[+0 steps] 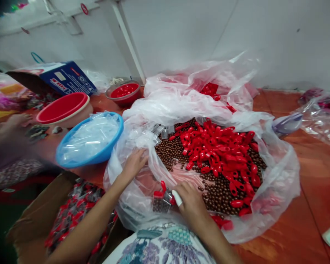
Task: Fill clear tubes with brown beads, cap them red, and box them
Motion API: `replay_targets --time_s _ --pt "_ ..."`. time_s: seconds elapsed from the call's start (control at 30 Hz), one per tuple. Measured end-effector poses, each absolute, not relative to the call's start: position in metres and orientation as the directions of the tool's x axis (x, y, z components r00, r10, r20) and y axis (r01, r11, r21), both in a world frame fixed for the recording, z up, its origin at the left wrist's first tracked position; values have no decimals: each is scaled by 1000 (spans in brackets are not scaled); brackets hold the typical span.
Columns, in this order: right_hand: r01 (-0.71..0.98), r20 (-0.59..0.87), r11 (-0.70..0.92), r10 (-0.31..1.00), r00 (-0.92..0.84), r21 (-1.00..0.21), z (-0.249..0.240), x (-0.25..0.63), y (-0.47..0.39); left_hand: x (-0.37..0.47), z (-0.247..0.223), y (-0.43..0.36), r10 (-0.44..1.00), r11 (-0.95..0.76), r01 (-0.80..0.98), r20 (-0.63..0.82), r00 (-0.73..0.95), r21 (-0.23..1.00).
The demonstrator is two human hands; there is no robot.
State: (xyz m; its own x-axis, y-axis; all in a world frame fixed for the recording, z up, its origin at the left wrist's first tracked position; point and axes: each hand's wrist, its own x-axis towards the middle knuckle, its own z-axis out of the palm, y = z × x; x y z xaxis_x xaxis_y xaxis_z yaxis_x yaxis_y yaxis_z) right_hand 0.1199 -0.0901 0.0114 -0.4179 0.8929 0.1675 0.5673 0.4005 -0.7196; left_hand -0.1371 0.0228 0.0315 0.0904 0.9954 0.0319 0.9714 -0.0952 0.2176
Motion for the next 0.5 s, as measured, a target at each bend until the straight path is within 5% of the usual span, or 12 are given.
replay_targets --time_s 0.23,0.5 --pt "581 135 365 906 -400 -728 13 125 -89 -120 42 17 999 -9 978 40 0 208" --pt "592 88 460 832 -548 -663 18 107 -86 -113 51 -79 879 38 672 -345 330 739"
